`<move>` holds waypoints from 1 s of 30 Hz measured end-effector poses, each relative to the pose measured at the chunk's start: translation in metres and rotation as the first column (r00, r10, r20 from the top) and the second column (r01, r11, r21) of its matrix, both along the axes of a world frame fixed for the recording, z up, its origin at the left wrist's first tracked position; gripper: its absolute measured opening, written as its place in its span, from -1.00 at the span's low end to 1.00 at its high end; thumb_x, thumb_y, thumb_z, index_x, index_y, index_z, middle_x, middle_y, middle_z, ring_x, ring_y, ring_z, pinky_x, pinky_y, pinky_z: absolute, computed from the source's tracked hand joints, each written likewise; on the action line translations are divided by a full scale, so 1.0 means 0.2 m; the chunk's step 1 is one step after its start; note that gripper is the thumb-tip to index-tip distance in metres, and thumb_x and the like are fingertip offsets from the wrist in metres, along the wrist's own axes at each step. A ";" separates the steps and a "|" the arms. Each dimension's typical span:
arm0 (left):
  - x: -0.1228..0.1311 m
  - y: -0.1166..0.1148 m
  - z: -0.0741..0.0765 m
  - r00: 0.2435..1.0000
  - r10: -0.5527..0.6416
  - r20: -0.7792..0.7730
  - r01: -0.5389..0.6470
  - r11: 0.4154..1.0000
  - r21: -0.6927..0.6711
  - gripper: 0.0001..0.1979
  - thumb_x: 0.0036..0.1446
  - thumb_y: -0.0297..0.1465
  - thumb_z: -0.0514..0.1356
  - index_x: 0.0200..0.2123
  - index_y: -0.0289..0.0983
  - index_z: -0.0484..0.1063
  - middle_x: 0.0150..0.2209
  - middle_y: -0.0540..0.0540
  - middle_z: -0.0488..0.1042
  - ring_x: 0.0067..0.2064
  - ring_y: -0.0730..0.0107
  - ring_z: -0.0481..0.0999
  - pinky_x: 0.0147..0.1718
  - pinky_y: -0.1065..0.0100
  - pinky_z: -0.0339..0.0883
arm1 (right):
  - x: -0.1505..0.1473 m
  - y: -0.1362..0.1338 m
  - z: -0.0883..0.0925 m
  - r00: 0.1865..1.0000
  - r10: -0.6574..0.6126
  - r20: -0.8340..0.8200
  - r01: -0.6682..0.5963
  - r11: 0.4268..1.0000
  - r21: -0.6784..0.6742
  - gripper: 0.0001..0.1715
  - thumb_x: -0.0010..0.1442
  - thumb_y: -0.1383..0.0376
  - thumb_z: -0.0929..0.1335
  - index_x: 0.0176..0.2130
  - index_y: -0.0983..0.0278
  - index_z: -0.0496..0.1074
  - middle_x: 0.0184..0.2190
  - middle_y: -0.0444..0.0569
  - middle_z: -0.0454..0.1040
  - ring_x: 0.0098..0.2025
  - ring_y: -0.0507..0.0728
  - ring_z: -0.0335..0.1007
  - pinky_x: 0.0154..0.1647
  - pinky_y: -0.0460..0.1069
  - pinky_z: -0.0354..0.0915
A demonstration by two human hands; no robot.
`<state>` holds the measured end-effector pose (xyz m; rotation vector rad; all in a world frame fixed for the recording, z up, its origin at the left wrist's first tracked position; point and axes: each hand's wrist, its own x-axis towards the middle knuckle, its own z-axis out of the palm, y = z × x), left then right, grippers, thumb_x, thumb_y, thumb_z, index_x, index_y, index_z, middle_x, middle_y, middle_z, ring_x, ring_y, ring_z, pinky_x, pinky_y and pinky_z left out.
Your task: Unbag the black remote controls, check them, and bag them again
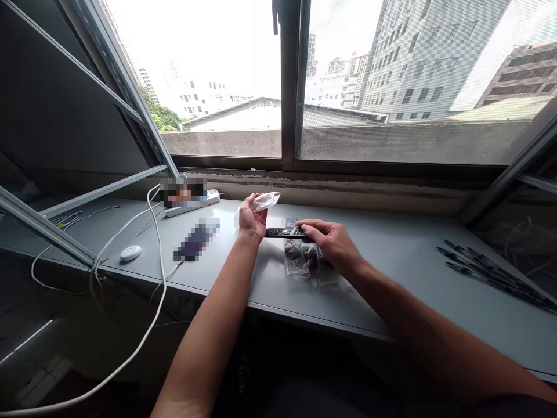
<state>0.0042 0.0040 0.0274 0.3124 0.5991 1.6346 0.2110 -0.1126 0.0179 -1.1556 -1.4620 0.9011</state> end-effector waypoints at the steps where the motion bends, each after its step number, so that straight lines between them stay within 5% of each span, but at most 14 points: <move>1: 0.00 0.00 0.00 1.000 0.001 0.001 -0.001 1.000 0.002 -0.95 0.41 -0.44 0.34 -0.18 -0.29 0.59 -0.15 -0.14 0.74 -0.16 0.38 0.75 -0.17 0.45 0.61 | 0.03 0.02 -0.02 0.995 -0.015 -0.100 0.008 0.998 -0.067 -0.69 0.40 0.01 0.59 -0.03 0.15 0.83 0.02 0.07 0.82 0.06 0.36 0.79 0.23 0.31 0.69; 5: -0.02 0.01 -0.02 1.000 -0.001 -0.001 0.001 1.000 -0.020 -0.95 0.41 -0.45 0.33 -0.18 -0.29 0.59 -0.16 -0.14 0.74 -0.20 0.39 0.75 -0.21 0.46 0.60 | 0.12 0.08 -0.06 0.894 -0.112 -0.434 0.024 0.979 -0.203 -0.84 0.33 0.19 0.64 -0.10 0.18 0.80 0.01 0.08 0.81 -0.04 0.30 0.81 0.16 0.24 0.77; 8: -0.02 0.02 -0.02 0.999 -0.023 -0.031 0.022 0.999 -0.046 -0.94 0.42 -0.44 0.32 -0.16 -0.29 0.60 -0.13 -0.14 0.75 -0.23 0.42 0.73 -0.25 0.48 0.57 | 0.15 0.09 -0.02 0.802 -0.145 -0.579 -0.040 0.955 -0.294 -0.75 0.31 0.40 0.62 -0.01 0.20 0.75 -0.09 0.05 0.80 -0.09 0.18 0.81 0.05 0.03 0.78; 13: -0.01 -0.01 -0.01 0.984 -0.141 -0.110 0.138 0.990 -0.031 -0.93 0.41 -0.42 0.33 -0.13 -0.29 0.64 -0.07 -0.17 0.76 -0.24 0.42 0.72 -0.27 0.47 0.54 | 0.12 0.04 0.08 0.694 -0.065 -0.717 -0.303 0.877 -0.373 -0.70 0.38 0.56 0.48 0.06 0.36 0.67 -0.09 0.15 0.74 -0.15 0.10 0.75 0.00 -0.12 0.73; 20: 0.00 -0.02 -0.01 0.958 -0.239 -0.161 0.236 0.971 -0.039 -0.90 0.44 -0.40 0.33 -0.09 -0.31 0.64 -0.08 -0.20 0.76 -0.26 0.41 0.71 -0.32 0.48 0.54 | 0.06 -0.01 0.12 0.631 -0.085 -0.771 -0.370 0.841 -0.396 -0.55 0.38 0.52 0.39 0.20 0.29 0.60 -0.12 0.09 0.69 -0.34 0.10 0.57 -0.41 -0.04 0.64; 23: 0.01 -0.01 -0.01 0.951 -0.262 -0.166 0.255 0.965 -0.064 -0.89 0.44 -0.39 0.34 -0.07 -0.32 0.64 -0.13 -0.18 0.76 -0.30 0.44 0.70 -0.35 0.50 0.52 | 0.06 -0.01 0.13 0.592 -0.040 -0.805 -0.427 0.831 -0.355 -0.66 0.59 0.26 0.31 0.18 0.31 0.59 -0.25 0.06 0.62 -0.47 0.07 0.40 -0.56 -0.06 0.47; 30: 0.01 -0.01 -0.01 0.942 -0.282 -0.183 0.274 0.959 -0.072 -0.89 0.45 -0.39 0.33 -0.13 -0.31 0.62 -0.14 -0.16 0.75 -0.30 0.46 0.70 -0.36 0.51 0.51 | 0.05 -0.02 0.13 0.547 0.011 -0.837 -0.498 0.808 -0.316 -0.51 0.70 0.09 0.21 0.23 0.29 0.57 -0.34 -0.03 0.48 -0.48 0.07 0.34 -0.56 -0.06 0.44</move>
